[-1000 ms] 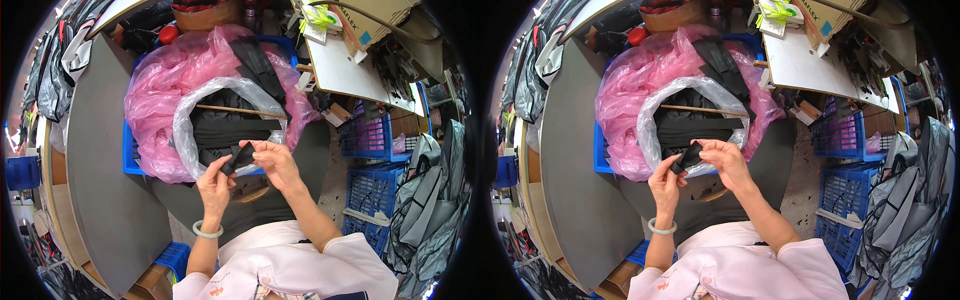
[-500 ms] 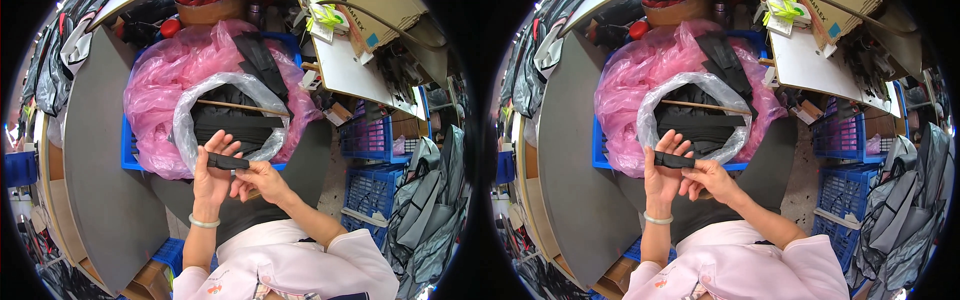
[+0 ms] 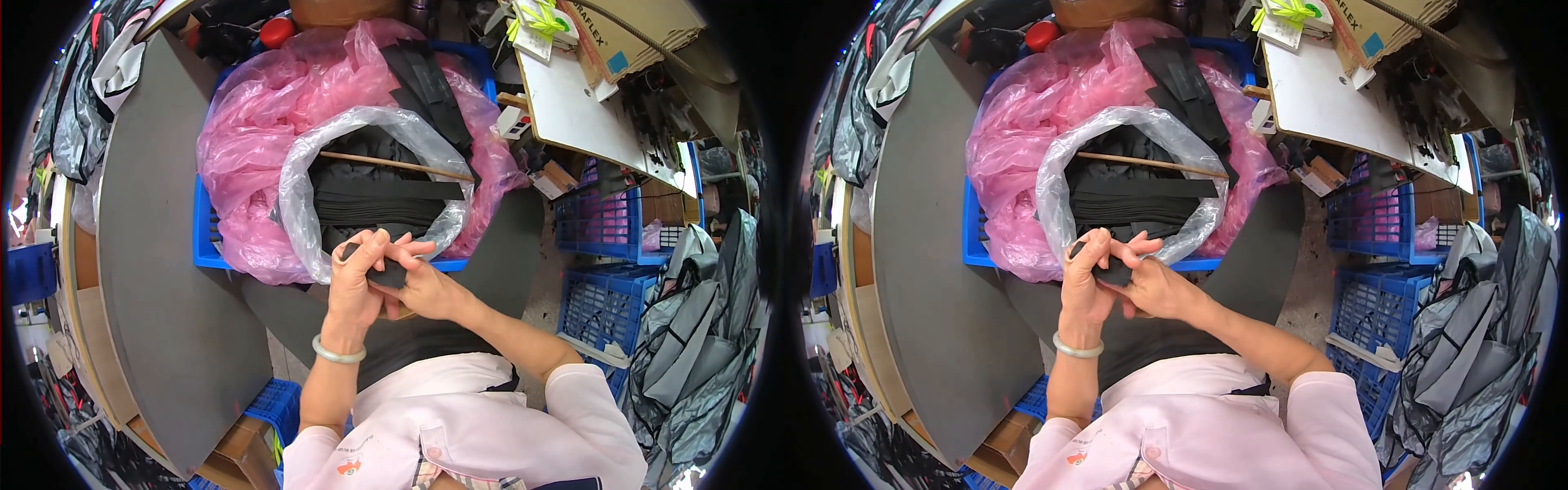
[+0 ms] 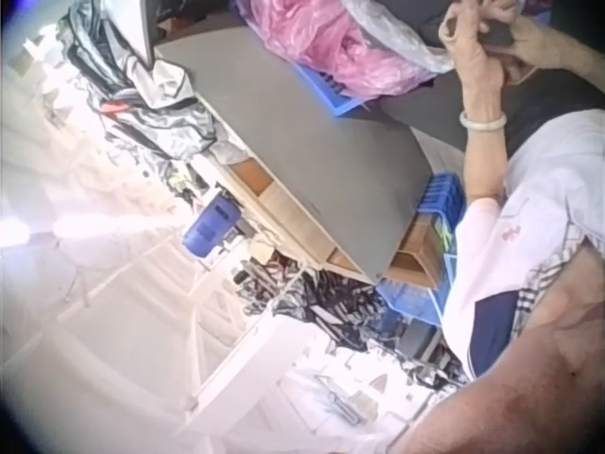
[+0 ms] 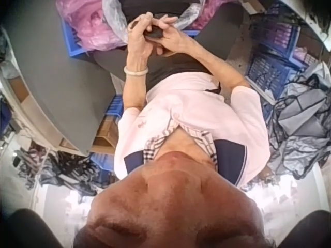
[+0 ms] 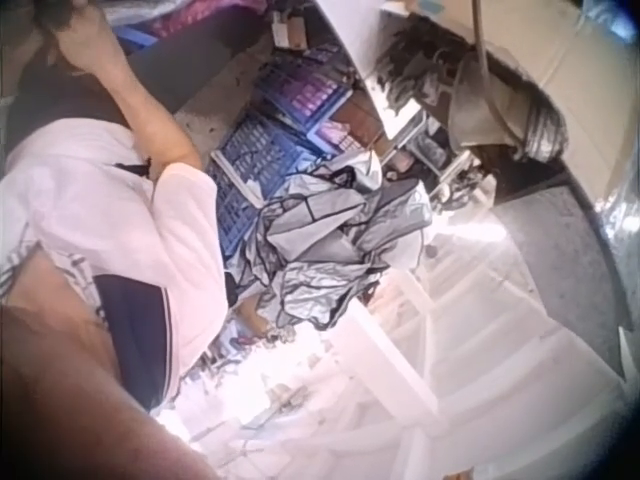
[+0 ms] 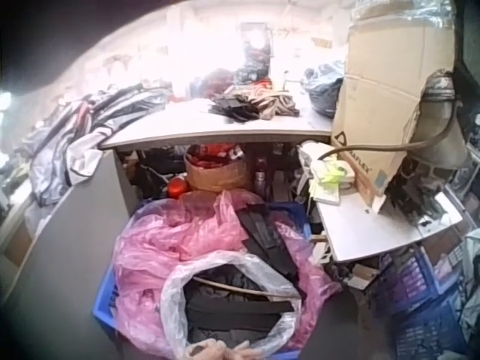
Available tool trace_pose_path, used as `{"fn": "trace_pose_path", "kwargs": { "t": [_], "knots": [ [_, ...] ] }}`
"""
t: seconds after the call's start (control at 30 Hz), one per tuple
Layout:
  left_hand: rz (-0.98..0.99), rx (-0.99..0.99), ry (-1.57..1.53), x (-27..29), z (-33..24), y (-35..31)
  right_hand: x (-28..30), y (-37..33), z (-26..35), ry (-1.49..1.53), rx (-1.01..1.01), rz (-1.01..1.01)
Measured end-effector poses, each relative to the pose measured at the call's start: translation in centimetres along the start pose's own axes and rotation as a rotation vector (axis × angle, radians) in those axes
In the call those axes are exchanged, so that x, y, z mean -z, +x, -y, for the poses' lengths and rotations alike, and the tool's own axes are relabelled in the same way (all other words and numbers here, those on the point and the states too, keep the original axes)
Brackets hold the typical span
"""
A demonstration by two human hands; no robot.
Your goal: Inspecting and preparing black fabric sleeves by sliding them over a wooden rod and checking for defects in a manufacturing setting.
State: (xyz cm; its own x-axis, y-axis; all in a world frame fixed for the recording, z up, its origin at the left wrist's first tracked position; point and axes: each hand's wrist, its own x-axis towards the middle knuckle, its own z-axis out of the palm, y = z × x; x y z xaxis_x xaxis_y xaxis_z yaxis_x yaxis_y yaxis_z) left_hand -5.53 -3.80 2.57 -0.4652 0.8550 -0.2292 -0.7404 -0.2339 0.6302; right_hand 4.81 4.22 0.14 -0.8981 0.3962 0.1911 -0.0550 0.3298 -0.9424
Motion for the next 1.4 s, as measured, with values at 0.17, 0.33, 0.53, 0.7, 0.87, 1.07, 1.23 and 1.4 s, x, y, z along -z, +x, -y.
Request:
{"fn": "trace_pose_path", "kwargs": {
  "t": [0.17,0.33,0.53,0.7,0.87,1.07,1.23,1.4],
  "knots": [
    [0.252,0.198,-0.013,1.8,-0.5,2.4,-1.1,1.7,-2.5,1.570,-0.727,0.695],
    [0.016,0.012,-0.442,2.2,-0.6,2.5,-0.3,1.8,-0.3,1.511,-0.736,0.381],
    [-0.052,0.045,-0.187,1.1,-0.1,1.5,0.4,0.9,0.6,1.671,-0.671,0.249],
    [-0.118,0.203,-0.111,-0.2,-0.6,1.1,0.4,2.1,-0.4,0.275,-0.337,0.172],
    [-0.126,0.217,0.019,1.2,0.6,1.9,-0.1,2.6,-1.1,-0.015,-0.386,0.267],
    [-0.296,0.001,-0.310,2.9,0.6,2.6,-1.2,1.4,-0.5,0.966,-0.677,0.088],
    [-0.383,-0.100,-0.174,0.6,1.4,2.4,-2.0,0.9,-0.8,0.766,-0.658,-0.224],
    [-0.484,-0.059,-0.198,2.4,1.4,2.6,-2.6,-0.2,0.5,0.702,-0.552,-0.347]
  ]
}}
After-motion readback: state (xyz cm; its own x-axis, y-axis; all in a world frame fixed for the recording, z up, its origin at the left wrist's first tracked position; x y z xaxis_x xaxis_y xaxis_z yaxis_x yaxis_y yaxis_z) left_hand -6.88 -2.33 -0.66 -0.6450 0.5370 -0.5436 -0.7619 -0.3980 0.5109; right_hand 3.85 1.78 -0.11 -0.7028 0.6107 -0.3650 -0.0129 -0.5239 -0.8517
